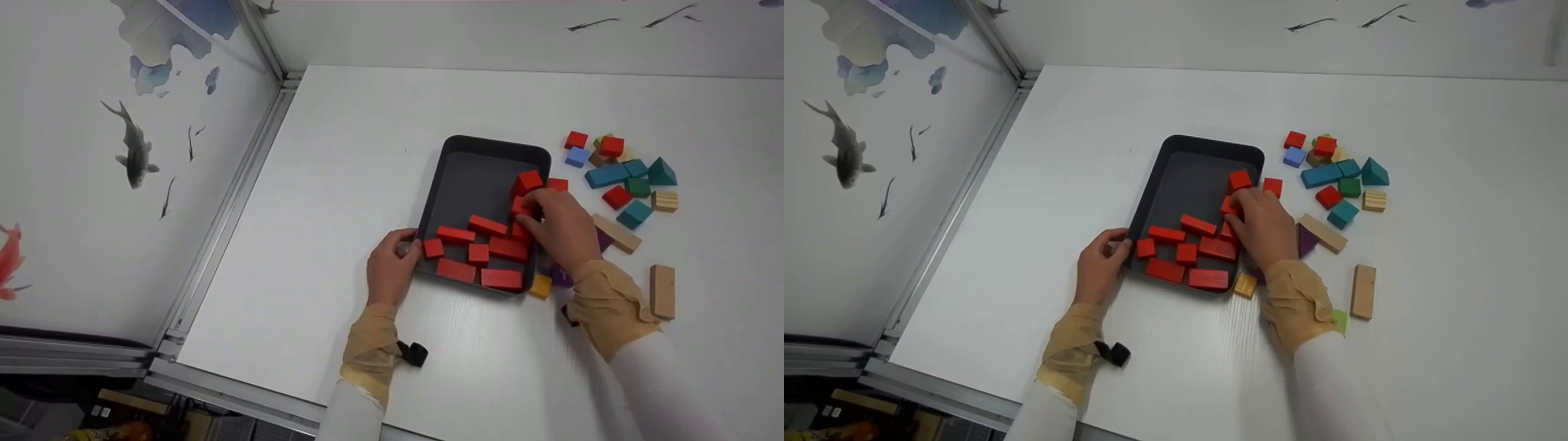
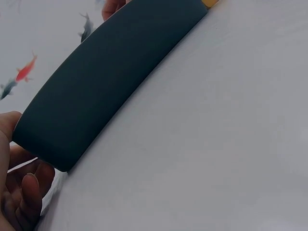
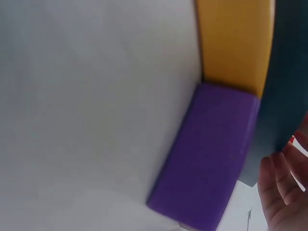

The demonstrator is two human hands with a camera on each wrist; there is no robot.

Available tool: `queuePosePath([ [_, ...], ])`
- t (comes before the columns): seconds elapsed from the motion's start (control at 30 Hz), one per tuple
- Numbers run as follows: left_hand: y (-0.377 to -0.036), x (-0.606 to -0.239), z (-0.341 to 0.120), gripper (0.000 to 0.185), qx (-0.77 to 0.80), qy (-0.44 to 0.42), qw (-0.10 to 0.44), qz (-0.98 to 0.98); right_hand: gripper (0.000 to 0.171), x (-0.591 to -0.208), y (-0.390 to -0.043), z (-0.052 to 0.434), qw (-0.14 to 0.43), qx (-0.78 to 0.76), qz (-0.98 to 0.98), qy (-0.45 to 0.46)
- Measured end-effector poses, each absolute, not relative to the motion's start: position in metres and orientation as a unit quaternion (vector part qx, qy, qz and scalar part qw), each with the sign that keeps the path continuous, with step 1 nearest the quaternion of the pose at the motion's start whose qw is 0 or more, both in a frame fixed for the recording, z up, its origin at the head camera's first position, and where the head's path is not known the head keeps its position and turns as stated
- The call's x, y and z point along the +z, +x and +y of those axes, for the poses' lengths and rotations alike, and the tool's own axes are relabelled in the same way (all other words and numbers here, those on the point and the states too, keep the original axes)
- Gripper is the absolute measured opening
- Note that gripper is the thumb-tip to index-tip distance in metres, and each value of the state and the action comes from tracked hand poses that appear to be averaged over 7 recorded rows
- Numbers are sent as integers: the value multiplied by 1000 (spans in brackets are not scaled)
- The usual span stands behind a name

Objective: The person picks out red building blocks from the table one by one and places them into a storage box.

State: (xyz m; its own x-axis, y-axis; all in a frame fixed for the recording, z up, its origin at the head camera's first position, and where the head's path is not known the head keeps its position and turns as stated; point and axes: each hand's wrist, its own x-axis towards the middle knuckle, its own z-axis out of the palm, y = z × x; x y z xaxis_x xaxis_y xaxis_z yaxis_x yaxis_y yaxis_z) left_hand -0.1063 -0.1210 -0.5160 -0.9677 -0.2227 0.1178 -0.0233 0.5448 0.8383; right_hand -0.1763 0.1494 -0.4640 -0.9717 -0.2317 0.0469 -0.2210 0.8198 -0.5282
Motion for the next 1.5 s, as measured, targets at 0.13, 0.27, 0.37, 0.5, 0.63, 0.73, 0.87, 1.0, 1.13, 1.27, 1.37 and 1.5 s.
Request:
queuePosePath([
  [0.13,-106,-517,-121,22,-475,73,104,-871,34,-466,-176,149,19,-279,952,-124],
  [0.27,-107,-516,-122,23,-476,75,100,-871,32,-468,-176,150,31,-278,950,-142],
  [0.37,-107,-516,-121,22,-476,77,99,-870,30,-470,-176,151,44,-273,949,-153],
  [0.5,-107,-516,-120,21,-480,77,102,-868,30,-472,-176,152,51,-266,950,-156],
  [0.63,-106,-516,-120,21,-483,75,106,-866,31,-471,-176,151,52,-252,953,-162],
  [0.73,-106,-516,-120,22,-478,78,104,-868,31,-470,-176,151,58,-245,954,-164],
  [0.87,-106,-516,-120,22,-479,79,101,-868,34,-471,-176,151,63,-244,953,-166],
  [1.0,-106,-516,-121,22,-481,78,103,-867,36,-472,-176,151,66,-250,952,-165],
  [1.13,-106,-516,-121,22,-483,76,104,-866,39,-472,-177,151,76,-257,951,-156],
  [1.27,-105,-514,-120,22,-487,76,105,-864,44,-473,-178,151,86,-269,949,-143],
  [1.37,-105,-514,-120,22,-487,75,103,-864,45,-472,-177,152,84,-280,947,-137],
  [1.5,-105,-516,-121,22,-488,74,104,-864,45,-469,-176,152,48,-297,946,-118],
])
